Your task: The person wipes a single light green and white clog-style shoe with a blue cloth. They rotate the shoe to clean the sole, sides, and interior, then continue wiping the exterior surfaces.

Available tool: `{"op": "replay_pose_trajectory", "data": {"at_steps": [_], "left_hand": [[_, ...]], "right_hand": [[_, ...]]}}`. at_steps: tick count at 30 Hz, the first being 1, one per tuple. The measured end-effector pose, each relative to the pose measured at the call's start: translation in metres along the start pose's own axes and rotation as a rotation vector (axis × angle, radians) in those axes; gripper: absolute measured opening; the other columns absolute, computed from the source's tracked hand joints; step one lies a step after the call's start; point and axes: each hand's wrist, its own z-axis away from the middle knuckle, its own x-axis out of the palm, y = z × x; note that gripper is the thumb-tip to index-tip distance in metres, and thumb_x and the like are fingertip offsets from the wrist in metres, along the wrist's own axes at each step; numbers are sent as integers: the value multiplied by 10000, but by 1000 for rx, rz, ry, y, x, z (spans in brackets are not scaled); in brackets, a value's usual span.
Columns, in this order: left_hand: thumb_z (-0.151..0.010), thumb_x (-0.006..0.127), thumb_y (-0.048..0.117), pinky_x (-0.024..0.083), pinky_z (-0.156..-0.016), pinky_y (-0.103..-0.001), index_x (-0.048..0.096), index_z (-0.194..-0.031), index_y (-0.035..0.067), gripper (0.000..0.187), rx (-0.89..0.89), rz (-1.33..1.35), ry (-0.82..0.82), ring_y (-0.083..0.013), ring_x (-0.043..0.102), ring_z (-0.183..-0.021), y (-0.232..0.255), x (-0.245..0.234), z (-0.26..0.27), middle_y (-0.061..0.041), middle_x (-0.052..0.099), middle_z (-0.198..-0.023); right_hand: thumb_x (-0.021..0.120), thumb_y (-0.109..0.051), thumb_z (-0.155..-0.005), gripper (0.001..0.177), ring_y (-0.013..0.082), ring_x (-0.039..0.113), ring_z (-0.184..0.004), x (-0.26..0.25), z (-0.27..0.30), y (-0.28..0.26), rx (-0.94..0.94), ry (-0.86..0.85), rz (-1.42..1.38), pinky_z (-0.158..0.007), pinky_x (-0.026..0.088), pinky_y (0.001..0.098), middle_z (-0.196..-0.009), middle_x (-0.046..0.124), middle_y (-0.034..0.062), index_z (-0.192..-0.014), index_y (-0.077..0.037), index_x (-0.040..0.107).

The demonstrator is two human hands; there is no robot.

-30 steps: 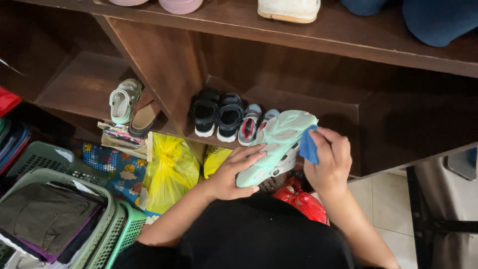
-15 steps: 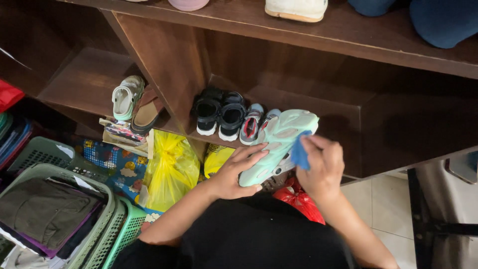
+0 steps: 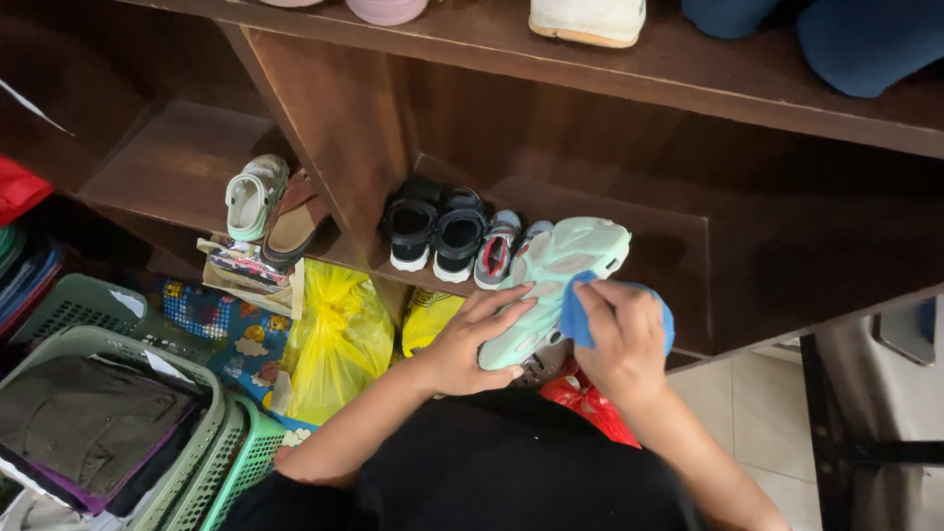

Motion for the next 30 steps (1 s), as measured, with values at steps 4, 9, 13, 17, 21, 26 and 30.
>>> {"op": "replay_pose_trajectory", "data": {"at_steps": [4, 9, 13, 17, 21, 26, 30], "left_hand": [[-732, 816, 362, 447, -1029, -481, 521, -1479, 134, 834, 15, 8, 14, -384, 560, -1240, 0, 2, 4, -129, 520, -1500], [-728, 818, 362, 436, -1036, -483, 496, -1500, 129, 869, 0, 38, 8, -385, 554, -1243, -2, 4, 5, -137, 505, -1508], [-730, 825, 356, 433, -1042, -480, 493, -1496, 123, 867, 19, 22, 34, -387, 550, -1259, -4, 7, 2, -139, 504, -1508], [-727, 831, 365, 430, -1047, -467, 496, -1499, 126, 875, 18, -1, 46, -370, 546, -1256, -6, 11, 5, -140, 500, -1510], [-722, 832, 363, 428, -1045, -469, 504, -1503, 131, 879, 14, 9, 52, -371, 544, -1255, -9, 15, 5, -143, 505, -1503], [-729, 827, 353, 429, -1042, -485, 484, -1509, 131, 881, 12, 11, 57, -388, 548, -1250, -6, 15, 0, -148, 500, -1509], [-739, 825, 345, 430, -1049, -466, 502, -1501, 134, 854, 31, 20, 63, -366, 548, -1263, -7, 19, -5, -128, 505, -1512]], "right_hand": [[669, -35, -923, 170, 329, 633, -872, 4, 8, 27, -4, 5, 53, -799, 503, 409, -1049, 620, 121, -1046, -42, 786], [660, -33, -895, 193, 328, 648, -872, 13, 26, 22, 76, 7, -23, -781, 525, 398, -1059, 641, 117, -1038, -39, 790], [624, 23, -852, 260, 311, 640, -879, 8, 19, 6, 27, -41, -93, -788, 502, 388, -1045, 631, 111, -1029, -57, 798], [664, 12, -846, 266, 305, 636, -900, 9, 20, 26, 19, -23, -39, -825, 505, 395, -1088, 636, 108, -1071, -55, 787], [662, -3, -851, 270, 321, 626, -888, 4, 14, 27, 77, -13, -62, -819, 514, 398, -1093, 619, 112, -1091, -41, 781], [649, 23, -882, 234, 309, 631, -891, 1, 11, 6, -15, -48, -93, -761, 487, 393, -1065, 625, 116, -1055, -46, 791], [605, 6, -943, 221, 315, 625, -854, 2, 1, 21, -39, 10, -8, -747, 484, 407, -1063, 635, 124, -1061, -33, 788]]}}
